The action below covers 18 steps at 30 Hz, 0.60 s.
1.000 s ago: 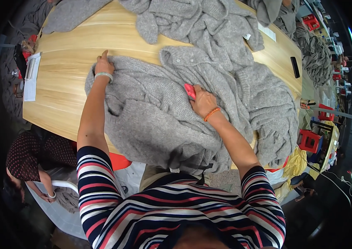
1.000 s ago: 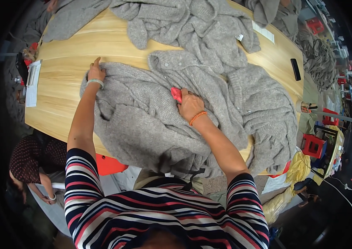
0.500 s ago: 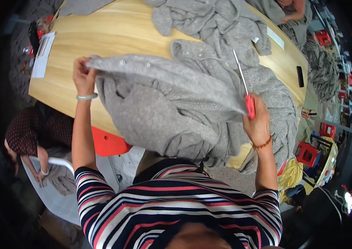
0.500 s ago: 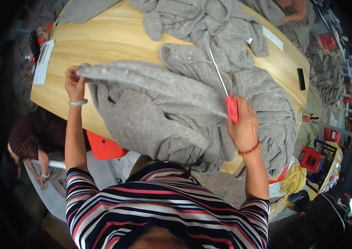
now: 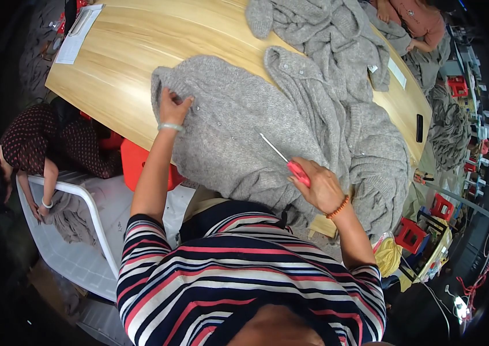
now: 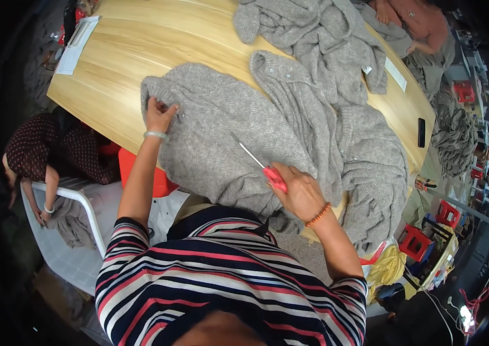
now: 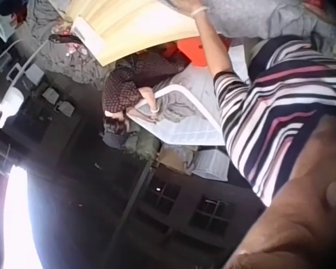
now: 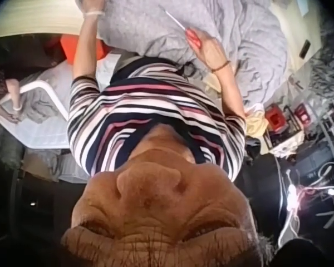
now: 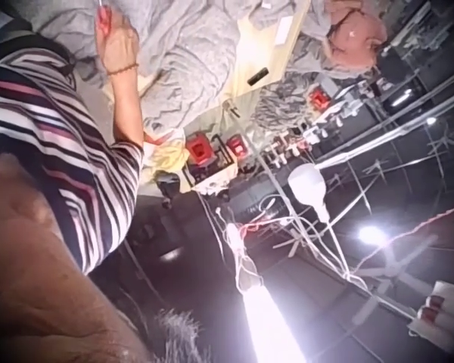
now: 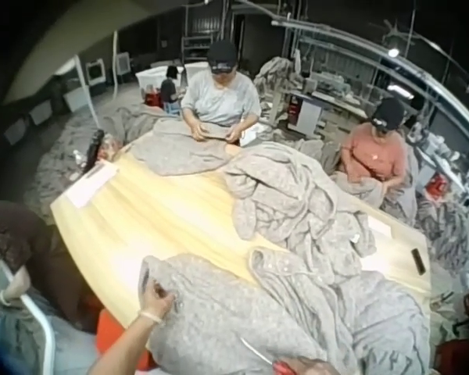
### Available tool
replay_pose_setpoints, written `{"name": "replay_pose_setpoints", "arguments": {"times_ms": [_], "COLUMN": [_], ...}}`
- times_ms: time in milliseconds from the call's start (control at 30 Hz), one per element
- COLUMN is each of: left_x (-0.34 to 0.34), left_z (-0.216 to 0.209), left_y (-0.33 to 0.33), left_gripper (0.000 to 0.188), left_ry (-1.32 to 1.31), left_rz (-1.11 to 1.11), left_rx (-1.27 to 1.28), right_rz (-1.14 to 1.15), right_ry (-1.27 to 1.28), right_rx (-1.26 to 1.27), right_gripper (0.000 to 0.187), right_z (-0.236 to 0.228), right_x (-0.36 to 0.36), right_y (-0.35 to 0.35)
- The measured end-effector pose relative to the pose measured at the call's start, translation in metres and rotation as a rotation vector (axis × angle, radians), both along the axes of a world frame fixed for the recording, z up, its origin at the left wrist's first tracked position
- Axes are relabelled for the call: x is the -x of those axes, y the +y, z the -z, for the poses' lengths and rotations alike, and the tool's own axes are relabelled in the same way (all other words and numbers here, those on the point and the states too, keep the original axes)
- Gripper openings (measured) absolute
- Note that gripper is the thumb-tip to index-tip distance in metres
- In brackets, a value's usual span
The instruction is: Trimming excess material from grey fabric pieces using scissors.
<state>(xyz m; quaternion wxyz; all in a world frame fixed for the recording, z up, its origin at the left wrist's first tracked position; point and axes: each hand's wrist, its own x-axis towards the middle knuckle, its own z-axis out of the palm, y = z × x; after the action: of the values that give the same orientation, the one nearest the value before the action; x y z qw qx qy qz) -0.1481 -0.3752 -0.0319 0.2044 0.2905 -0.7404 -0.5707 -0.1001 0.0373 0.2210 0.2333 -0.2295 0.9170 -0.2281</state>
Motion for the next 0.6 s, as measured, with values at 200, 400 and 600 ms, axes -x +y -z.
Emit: {"name": "replay_pose_setpoints", "arguments": {"times_ms": [200,400,600], "left_x": [0.016,0.016,0.01], "left_z": [0.018,-0.014,-0.037], "left_y": [-0.012,-0.024,0.008], "left_gripper": [0.025,0.011,0.046], "left_ry": [-0.156,0.009,-0.083], "left_rz": [0.272,0.191,-0.086], "left_rx": [0.082,-0.822,-0.892], "right_rz": [-0.118,-0.146,-0.043], "right_ry": [-0.098,-0.165,-0.083], "right_rx": [0.018,0.012,0.125], "right_gripper": [0.038,0.035,0.037], "right_z": [0.025,0.03,0.036], "right_x": [0.017,0.03,0.029], "right_y": [-0.073,-0.105,-0.086]}}
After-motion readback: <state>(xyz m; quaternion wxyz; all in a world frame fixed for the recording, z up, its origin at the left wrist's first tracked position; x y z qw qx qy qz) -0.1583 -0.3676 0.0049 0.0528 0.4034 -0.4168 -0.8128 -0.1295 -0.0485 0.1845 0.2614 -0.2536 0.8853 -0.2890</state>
